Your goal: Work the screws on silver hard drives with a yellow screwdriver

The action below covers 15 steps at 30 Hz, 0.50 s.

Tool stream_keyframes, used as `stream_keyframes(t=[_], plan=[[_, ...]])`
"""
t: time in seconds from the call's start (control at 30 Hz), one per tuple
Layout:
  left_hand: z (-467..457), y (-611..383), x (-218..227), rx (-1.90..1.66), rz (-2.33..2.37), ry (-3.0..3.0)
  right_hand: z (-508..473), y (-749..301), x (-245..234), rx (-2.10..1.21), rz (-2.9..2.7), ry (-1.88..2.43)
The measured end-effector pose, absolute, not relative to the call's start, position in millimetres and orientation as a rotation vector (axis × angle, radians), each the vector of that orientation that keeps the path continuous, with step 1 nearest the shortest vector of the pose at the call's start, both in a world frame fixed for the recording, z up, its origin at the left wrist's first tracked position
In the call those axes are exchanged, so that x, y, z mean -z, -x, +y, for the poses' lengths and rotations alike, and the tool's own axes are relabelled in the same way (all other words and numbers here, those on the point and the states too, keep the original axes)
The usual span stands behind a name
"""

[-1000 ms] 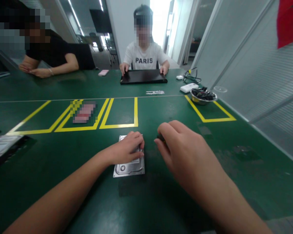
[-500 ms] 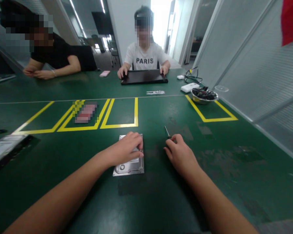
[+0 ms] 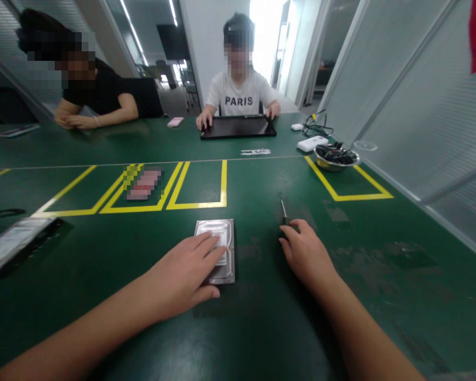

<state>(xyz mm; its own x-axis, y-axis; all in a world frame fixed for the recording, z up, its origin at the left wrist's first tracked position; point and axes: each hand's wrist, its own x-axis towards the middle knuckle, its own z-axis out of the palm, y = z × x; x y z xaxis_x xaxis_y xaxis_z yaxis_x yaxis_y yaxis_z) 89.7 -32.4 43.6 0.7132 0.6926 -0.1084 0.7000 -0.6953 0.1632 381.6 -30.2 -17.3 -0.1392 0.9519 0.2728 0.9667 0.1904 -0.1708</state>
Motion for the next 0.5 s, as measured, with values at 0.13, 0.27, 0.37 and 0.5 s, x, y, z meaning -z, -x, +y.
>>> stream_keyframes(t=[0.13,0.27,0.37,0.5], plan=[[-40.8,-74.6,-22.5,-0.01,1.205,-2.757,-25.6,-386.7,20.9,0.082,-2.127,1.846],[-46.1,-72.6,-8.2,-0.104,1.197,-2.781,-22.0,-389.1,25.9,0.117,-2.1,1.868],[-47.3,-74.0,-4.0,-0.136,1.206,-2.793,-19.6,-390.5,28.6,0.14,-2.081,1.885],[-45.7,-75.1,-1.5,-0.182,1.179,-2.81,-19.4,-391.5,27.7,0.145,-2.09,1.912]])
